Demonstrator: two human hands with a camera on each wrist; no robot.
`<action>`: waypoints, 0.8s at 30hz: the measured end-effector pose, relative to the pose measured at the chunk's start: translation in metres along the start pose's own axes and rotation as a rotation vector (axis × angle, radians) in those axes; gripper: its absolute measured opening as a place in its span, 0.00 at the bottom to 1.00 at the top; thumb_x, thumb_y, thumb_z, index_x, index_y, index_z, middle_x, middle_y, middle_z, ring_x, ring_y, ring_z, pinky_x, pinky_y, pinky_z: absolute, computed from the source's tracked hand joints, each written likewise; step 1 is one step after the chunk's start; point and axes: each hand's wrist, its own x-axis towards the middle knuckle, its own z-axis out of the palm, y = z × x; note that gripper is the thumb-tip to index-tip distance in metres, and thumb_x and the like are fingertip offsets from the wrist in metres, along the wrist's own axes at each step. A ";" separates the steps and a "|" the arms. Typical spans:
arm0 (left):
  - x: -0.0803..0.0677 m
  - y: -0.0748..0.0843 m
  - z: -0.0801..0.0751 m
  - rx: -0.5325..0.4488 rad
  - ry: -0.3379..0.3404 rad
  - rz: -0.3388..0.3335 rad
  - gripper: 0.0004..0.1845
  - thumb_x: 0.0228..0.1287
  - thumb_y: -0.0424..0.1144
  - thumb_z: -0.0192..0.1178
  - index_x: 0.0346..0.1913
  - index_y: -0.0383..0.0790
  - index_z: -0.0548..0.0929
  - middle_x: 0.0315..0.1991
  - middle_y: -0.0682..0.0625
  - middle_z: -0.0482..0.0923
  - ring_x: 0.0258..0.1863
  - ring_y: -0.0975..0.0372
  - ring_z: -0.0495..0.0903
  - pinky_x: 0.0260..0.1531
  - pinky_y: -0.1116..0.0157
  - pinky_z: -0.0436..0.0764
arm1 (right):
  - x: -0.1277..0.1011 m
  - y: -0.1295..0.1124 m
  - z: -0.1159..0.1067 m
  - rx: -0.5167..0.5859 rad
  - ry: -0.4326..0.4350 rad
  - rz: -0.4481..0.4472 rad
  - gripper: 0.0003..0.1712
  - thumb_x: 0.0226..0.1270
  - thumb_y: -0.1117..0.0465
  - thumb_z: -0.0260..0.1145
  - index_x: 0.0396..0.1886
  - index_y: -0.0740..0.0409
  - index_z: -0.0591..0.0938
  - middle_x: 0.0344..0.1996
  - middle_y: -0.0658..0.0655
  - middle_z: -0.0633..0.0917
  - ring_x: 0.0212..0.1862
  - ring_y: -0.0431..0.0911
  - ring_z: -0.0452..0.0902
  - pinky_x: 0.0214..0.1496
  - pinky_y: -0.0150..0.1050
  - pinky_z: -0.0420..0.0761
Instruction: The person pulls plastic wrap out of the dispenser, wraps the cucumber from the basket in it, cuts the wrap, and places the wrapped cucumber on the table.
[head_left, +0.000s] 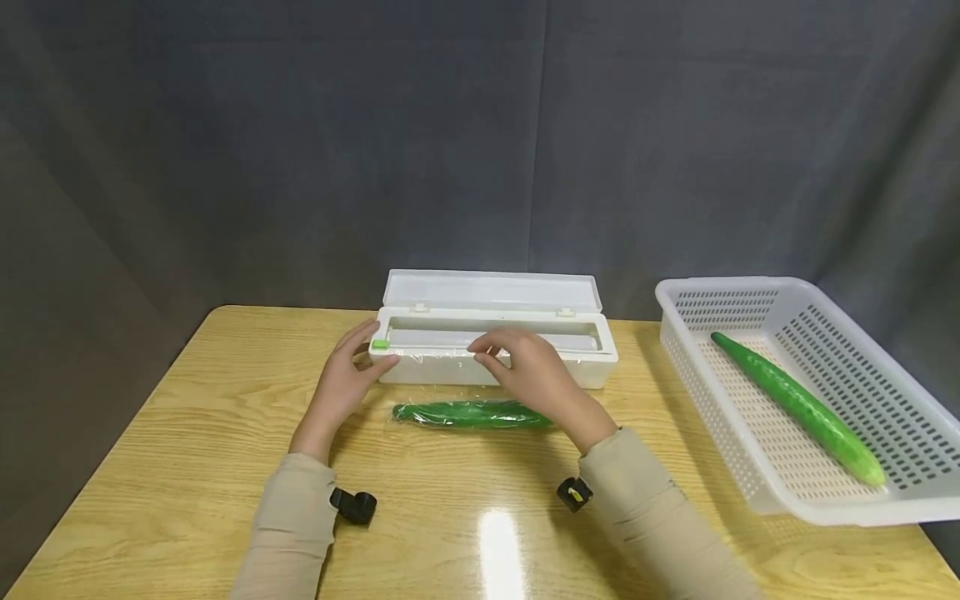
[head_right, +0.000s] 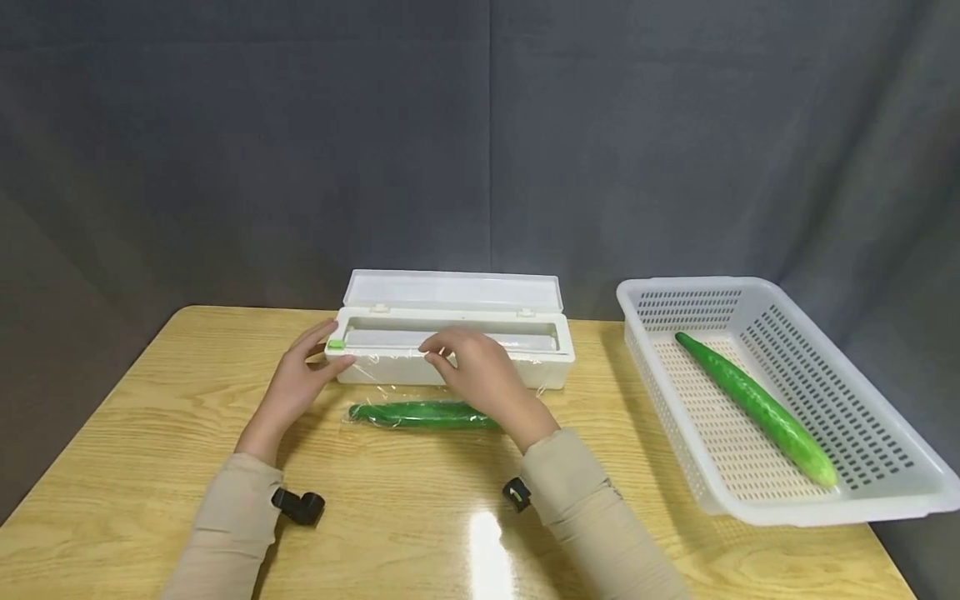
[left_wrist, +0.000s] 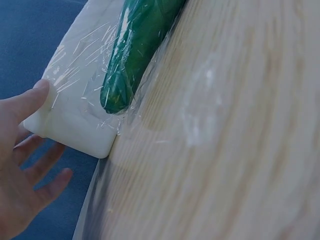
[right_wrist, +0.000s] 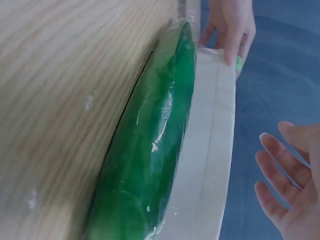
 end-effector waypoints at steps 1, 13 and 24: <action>0.000 0.000 0.000 0.003 0.001 0.007 0.37 0.68 0.41 0.65 0.75 0.38 0.62 0.77 0.46 0.53 0.69 0.45 0.63 0.65 0.53 0.69 | 0.003 -0.002 0.001 -0.006 -0.003 -0.012 0.08 0.70 0.60 0.67 0.45 0.52 0.88 0.43 0.48 0.87 0.40 0.41 0.80 0.44 0.40 0.78; 0.002 -0.001 0.001 -0.090 0.001 0.010 0.37 0.67 0.36 0.65 0.75 0.33 0.61 0.77 0.44 0.53 0.66 0.44 0.66 0.64 0.50 0.69 | 0.041 -0.018 0.018 0.019 -0.085 -0.084 0.09 0.71 0.61 0.66 0.46 0.55 0.87 0.43 0.49 0.88 0.42 0.42 0.81 0.47 0.39 0.79; 0.001 0.000 -0.001 -0.072 -0.013 0.025 0.36 0.68 0.36 0.64 0.74 0.32 0.62 0.77 0.44 0.52 0.66 0.44 0.65 0.63 0.49 0.70 | 0.068 -0.036 0.039 0.085 -0.120 -0.042 0.10 0.72 0.60 0.65 0.49 0.55 0.87 0.45 0.49 0.87 0.42 0.41 0.80 0.46 0.36 0.78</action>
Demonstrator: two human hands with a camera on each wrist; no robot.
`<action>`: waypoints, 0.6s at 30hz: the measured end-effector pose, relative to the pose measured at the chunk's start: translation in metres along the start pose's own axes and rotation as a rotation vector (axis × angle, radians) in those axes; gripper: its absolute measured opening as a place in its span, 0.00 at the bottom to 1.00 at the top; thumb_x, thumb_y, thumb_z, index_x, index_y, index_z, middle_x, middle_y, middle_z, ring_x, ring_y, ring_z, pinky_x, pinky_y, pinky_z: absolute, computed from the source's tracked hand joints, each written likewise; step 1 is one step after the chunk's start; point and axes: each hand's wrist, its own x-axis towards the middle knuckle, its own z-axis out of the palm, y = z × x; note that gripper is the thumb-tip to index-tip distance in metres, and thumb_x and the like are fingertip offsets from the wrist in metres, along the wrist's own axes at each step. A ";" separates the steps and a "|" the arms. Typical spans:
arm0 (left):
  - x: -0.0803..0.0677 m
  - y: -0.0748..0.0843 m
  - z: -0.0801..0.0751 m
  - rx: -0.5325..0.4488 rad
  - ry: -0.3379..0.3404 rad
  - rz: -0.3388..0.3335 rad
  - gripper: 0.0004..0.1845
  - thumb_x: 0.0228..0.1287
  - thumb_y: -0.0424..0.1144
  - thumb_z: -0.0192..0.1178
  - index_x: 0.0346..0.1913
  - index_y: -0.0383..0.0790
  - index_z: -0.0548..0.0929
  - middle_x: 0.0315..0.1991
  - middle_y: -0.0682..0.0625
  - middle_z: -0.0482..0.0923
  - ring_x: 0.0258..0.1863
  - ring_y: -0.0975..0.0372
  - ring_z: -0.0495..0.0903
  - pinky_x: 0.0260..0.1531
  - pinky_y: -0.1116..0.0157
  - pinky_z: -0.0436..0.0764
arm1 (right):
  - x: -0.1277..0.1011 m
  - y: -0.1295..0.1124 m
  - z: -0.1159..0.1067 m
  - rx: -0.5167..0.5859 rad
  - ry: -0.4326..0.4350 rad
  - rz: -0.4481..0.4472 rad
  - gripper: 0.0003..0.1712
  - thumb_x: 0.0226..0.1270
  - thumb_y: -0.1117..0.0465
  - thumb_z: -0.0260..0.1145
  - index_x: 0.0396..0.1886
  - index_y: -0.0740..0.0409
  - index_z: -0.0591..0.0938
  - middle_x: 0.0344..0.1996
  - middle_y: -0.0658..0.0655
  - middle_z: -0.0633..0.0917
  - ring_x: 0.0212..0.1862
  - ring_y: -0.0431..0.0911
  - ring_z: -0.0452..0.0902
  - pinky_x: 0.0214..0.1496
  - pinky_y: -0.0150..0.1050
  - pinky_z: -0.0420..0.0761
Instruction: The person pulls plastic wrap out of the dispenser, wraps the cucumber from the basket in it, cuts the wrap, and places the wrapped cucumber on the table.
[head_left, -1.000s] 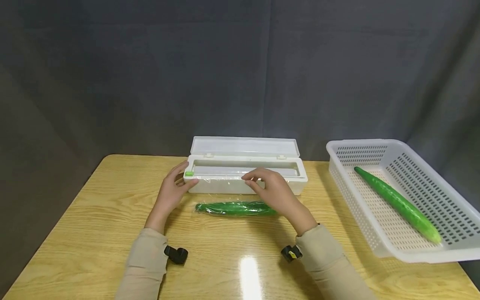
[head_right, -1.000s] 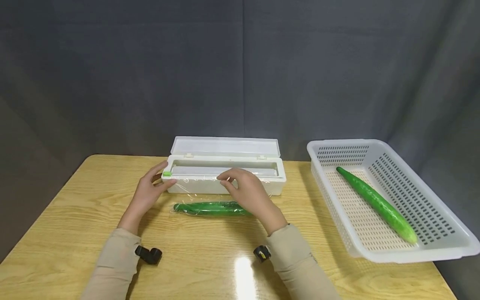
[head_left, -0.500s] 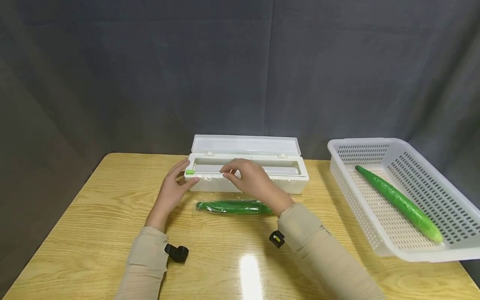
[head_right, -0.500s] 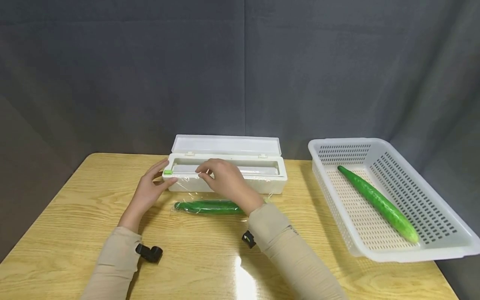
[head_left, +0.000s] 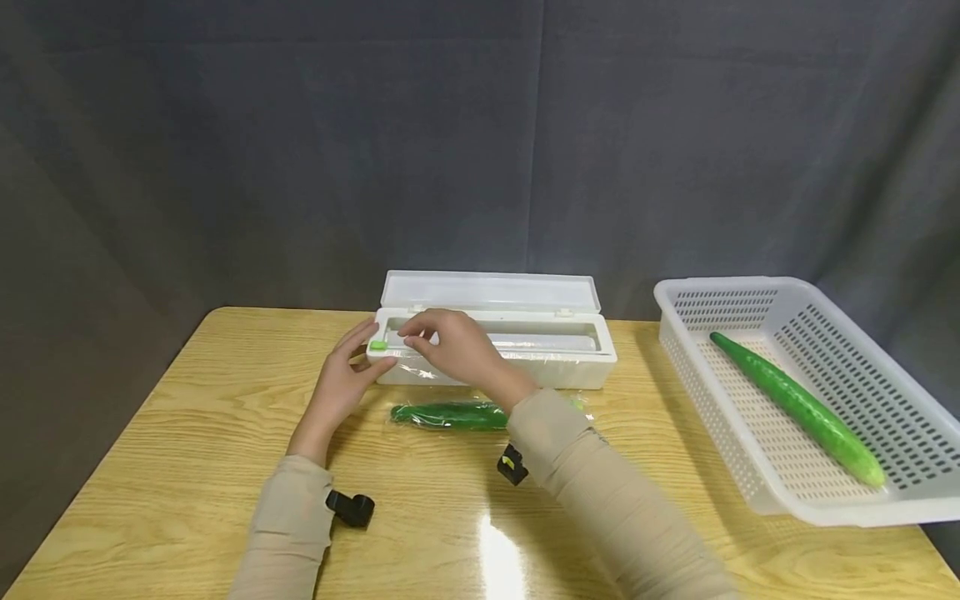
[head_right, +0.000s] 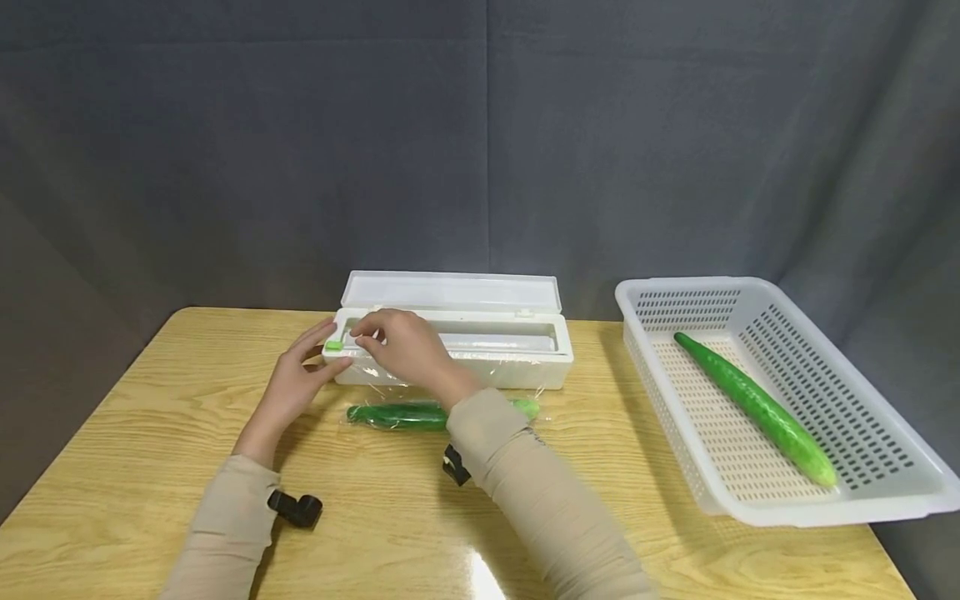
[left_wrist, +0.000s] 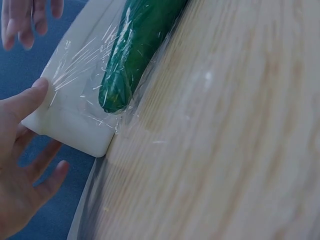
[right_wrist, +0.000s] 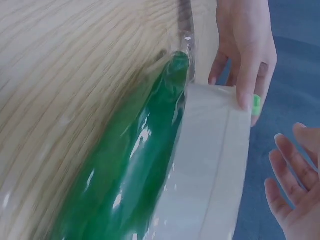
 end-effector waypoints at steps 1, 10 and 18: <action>0.000 -0.001 0.000 -0.011 -0.001 0.007 0.36 0.68 0.36 0.64 0.74 0.32 0.62 0.77 0.44 0.52 0.66 0.44 0.65 0.63 0.49 0.70 | 0.003 -0.001 0.002 0.003 0.000 0.004 0.10 0.72 0.61 0.65 0.48 0.55 0.87 0.45 0.50 0.87 0.42 0.41 0.80 0.45 0.36 0.78; -0.002 -0.002 -0.001 -0.012 -0.012 0.004 0.34 0.70 0.37 0.63 0.75 0.39 0.62 0.77 0.47 0.52 0.67 0.44 0.63 0.63 0.46 0.69 | 0.020 -0.012 0.026 0.014 -0.002 0.089 0.11 0.71 0.58 0.67 0.49 0.53 0.87 0.42 0.48 0.87 0.41 0.39 0.79 0.38 0.30 0.76; -0.002 0.000 -0.001 -0.033 -0.019 0.008 0.34 0.70 0.35 0.62 0.75 0.39 0.62 0.77 0.44 0.51 0.67 0.43 0.63 0.63 0.45 0.69 | 0.026 -0.015 0.040 -0.006 0.037 0.180 0.12 0.70 0.55 0.68 0.49 0.51 0.88 0.41 0.49 0.86 0.42 0.40 0.79 0.36 0.31 0.76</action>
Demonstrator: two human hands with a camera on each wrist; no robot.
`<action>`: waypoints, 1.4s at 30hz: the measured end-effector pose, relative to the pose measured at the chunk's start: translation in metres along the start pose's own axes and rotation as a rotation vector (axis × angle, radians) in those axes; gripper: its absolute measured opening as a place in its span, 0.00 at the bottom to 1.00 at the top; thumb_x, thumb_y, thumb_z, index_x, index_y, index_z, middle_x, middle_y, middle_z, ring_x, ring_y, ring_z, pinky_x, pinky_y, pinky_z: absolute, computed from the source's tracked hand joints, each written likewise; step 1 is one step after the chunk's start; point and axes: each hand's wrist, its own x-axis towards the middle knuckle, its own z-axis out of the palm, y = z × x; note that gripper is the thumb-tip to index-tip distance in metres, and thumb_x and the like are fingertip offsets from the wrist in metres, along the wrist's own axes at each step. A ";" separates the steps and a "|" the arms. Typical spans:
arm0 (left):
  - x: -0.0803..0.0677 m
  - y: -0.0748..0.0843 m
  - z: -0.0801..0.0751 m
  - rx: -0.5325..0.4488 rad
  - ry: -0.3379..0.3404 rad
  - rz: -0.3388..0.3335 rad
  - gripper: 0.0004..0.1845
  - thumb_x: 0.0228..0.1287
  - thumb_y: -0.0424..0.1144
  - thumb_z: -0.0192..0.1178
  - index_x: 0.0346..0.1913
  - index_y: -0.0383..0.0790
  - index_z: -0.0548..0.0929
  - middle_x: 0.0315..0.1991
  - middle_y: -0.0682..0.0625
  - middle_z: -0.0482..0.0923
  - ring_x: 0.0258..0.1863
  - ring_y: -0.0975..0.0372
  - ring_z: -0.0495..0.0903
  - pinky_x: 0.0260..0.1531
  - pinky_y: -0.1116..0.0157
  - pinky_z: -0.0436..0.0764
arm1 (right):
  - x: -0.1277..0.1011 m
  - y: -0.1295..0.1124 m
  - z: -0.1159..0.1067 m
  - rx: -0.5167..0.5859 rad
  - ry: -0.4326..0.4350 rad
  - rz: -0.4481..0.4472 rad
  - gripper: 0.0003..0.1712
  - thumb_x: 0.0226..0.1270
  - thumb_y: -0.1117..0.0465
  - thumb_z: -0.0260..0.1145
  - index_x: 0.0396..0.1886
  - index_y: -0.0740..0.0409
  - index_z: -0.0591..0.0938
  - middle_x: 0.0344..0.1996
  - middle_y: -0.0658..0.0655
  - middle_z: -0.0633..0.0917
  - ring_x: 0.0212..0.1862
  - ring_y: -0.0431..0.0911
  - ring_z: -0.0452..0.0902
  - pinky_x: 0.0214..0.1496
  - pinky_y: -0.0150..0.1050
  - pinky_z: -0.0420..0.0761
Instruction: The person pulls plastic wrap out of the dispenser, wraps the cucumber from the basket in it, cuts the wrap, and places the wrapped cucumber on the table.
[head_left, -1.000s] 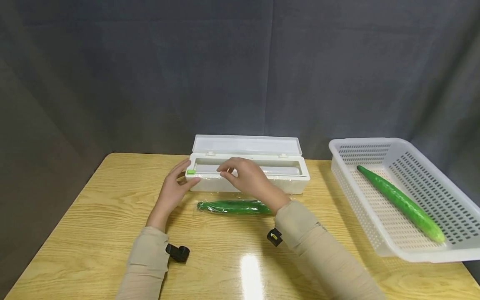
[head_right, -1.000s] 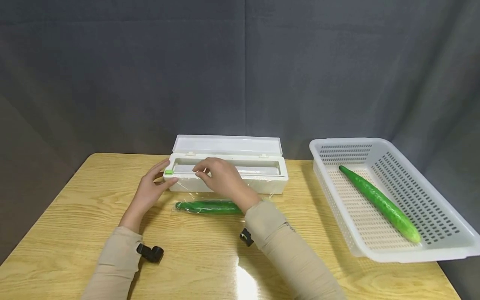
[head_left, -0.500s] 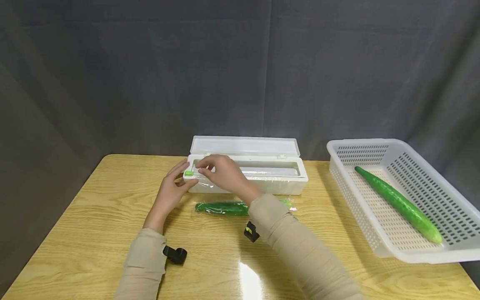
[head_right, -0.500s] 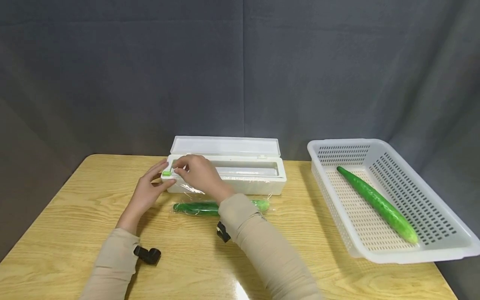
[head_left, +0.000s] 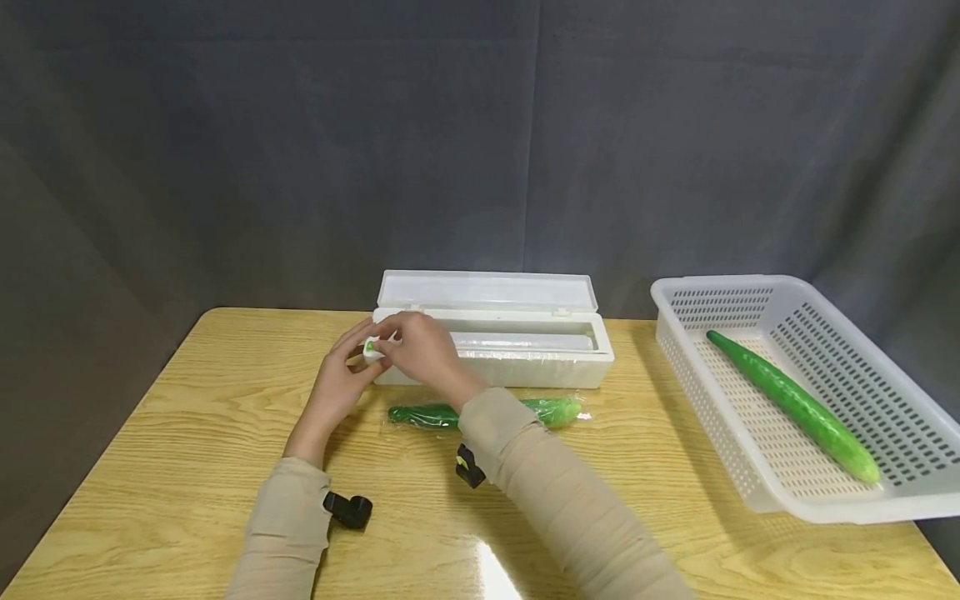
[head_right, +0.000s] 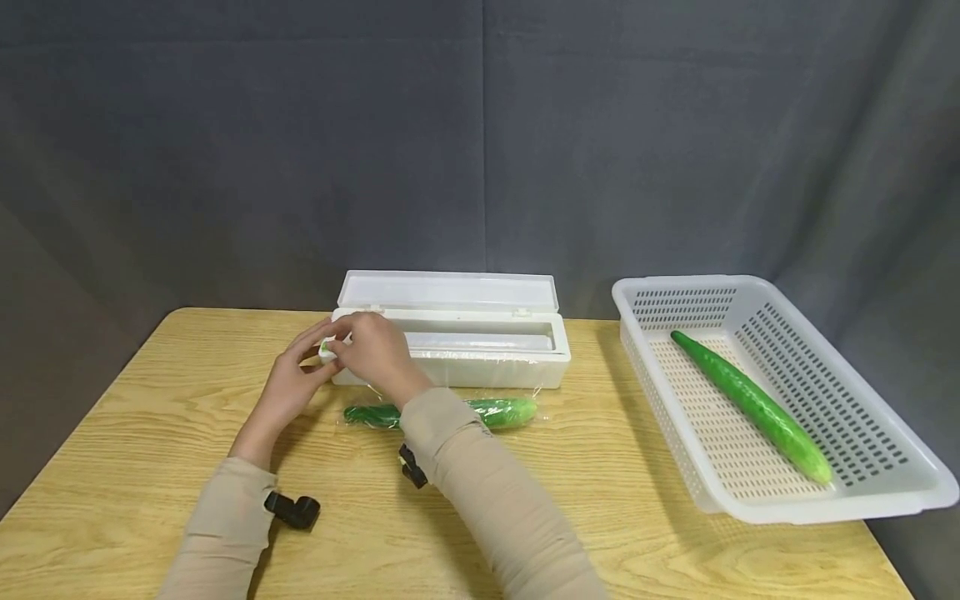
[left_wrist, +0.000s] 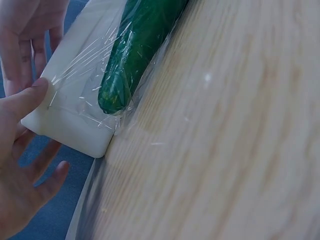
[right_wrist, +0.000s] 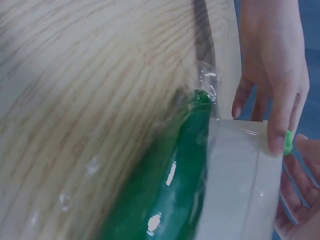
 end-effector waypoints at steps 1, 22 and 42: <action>0.000 0.000 0.000 0.003 0.000 -0.001 0.34 0.70 0.35 0.62 0.75 0.38 0.62 0.77 0.44 0.51 0.67 0.43 0.63 0.63 0.45 0.69 | 0.000 0.000 0.001 -0.001 0.003 0.007 0.12 0.70 0.55 0.68 0.49 0.51 0.88 0.41 0.48 0.86 0.43 0.40 0.80 0.37 0.31 0.76; 0.002 -0.001 0.001 0.040 0.005 0.024 0.32 0.70 0.30 0.61 0.73 0.33 0.64 0.77 0.43 0.52 0.68 0.41 0.61 0.62 0.44 0.69 | 0.002 0.007 0.021 -0.092 0.160 -0.080 0.10 0.64 0.52 0.73 0.41 0.50 0.91 0.37 0.44 0.87 0.43 0.42 0.79 0.65 0.38 0.71; 0.003 -0.003 0.002 0.028 -0.032 0.037 0.31 0.71 0.31 0.59 0.73 0.30 0.62 0.77 0.40 0.49 0.69 0.41 0.57 0.64 0.42 0.65 | -0.004 0.012 0.018 -0.100 0.178 -0.049 0.09 0.63 0.52 0.74 0.40 0.48 0.91 0.43 0.46 0.87 0.50 0.43 0.78 0.55 0.34 0.77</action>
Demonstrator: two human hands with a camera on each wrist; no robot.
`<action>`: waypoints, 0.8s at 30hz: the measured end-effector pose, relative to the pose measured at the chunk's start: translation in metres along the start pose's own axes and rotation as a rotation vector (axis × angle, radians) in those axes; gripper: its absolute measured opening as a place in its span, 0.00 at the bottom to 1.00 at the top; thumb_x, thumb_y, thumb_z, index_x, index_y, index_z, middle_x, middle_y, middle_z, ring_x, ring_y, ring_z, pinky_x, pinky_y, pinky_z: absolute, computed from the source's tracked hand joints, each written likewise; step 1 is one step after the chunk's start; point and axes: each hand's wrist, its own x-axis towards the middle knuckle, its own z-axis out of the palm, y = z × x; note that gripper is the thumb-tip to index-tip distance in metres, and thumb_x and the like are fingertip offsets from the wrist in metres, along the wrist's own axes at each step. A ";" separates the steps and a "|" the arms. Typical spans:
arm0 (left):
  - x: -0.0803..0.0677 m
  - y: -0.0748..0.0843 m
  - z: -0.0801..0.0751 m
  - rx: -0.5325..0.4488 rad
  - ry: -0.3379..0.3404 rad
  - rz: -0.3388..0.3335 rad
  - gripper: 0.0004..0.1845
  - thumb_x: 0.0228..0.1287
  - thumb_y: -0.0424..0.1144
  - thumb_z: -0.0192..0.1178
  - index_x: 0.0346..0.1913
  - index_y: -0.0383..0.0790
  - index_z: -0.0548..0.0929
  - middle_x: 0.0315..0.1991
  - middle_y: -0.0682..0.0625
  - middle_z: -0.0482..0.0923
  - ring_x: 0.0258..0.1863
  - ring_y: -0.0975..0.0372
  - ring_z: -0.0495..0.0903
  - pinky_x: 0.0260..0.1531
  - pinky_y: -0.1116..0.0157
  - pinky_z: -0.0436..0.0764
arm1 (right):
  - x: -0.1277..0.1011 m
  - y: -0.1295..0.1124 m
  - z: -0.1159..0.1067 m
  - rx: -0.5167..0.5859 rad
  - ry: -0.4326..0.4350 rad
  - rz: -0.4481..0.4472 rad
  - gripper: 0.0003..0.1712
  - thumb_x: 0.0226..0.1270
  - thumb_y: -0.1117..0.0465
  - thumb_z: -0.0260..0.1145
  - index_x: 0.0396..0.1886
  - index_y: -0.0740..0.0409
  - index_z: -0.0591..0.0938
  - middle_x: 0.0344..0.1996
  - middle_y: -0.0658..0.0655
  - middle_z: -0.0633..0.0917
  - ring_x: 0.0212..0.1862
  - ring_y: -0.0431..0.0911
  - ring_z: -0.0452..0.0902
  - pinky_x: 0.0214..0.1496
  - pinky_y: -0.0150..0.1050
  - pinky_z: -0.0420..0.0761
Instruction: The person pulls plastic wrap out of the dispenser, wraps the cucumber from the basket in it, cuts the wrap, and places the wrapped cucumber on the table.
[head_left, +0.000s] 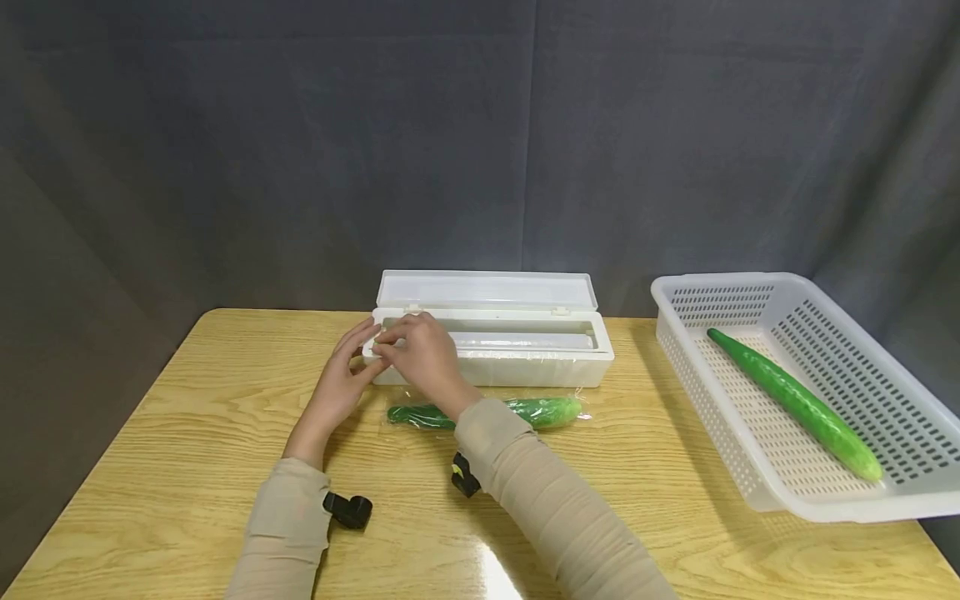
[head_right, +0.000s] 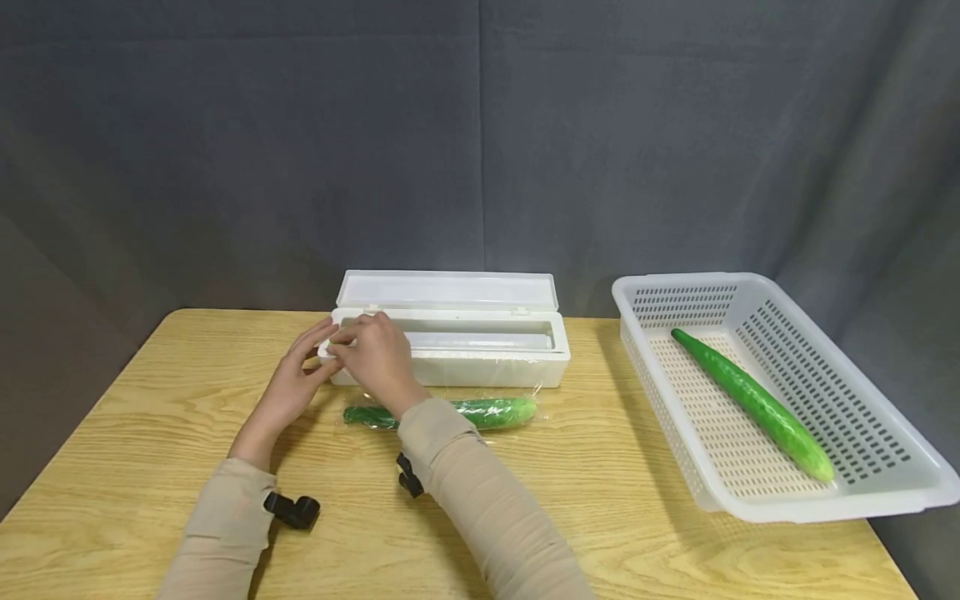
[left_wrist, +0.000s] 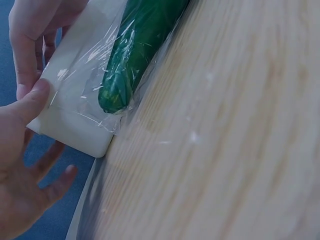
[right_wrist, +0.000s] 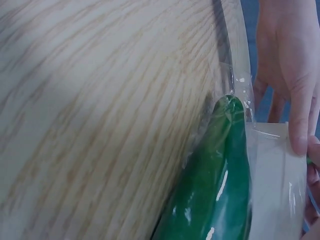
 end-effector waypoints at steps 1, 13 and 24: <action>0.000 0.000 0.000 0.004 -0.001 0.000 0.30 0.71 0.30 0.58 0.73 0.29 0.63 0.77 0.40 0.49 0.69 0.41 0.57 0.64 0.42 0.66 | 0.000 0.000 0.000 -0.003 -0.001 -0.001 0.09 0.63 0.52 0.74 0.40 0.48 0.91 0.44 0.45 0.87 0.50 0.43 0.78 0.54 0.34 0.77; 0.000 0.000 0.001 0.015 0.008 0.019 0.28 0.71 0.29 0.58 0.71 0.28 0.65 0.77 0.39 0.51 0.68 0.41 0.61 0.66 0.45 0.63 | 0.001 0.003 -0.003 -0.015 -0.022 0.007 0.10 0.62 0.51 0.74 0.40 0.47 0.91 0.41 0.43 0.87 0.47 0.40 0.77 0.47 0.33 0.77; 0.000 -0.001 -0.003 0.061 0.006 0.019 0.28 0.71 0.32 0.60 0.71 0.32 0.66 0.77 0.42 0.52 0.71 0.46 0.59 0.65 0.47 0.66 | 0.001 0.002 -0.007 -0.028 -0.034 0.008 0.10 0.63 0.51 0.74 0.40 0.48 0.91 0.39 0.44 0.87 0.46 0.40 0.78 0.45 0.33 0.78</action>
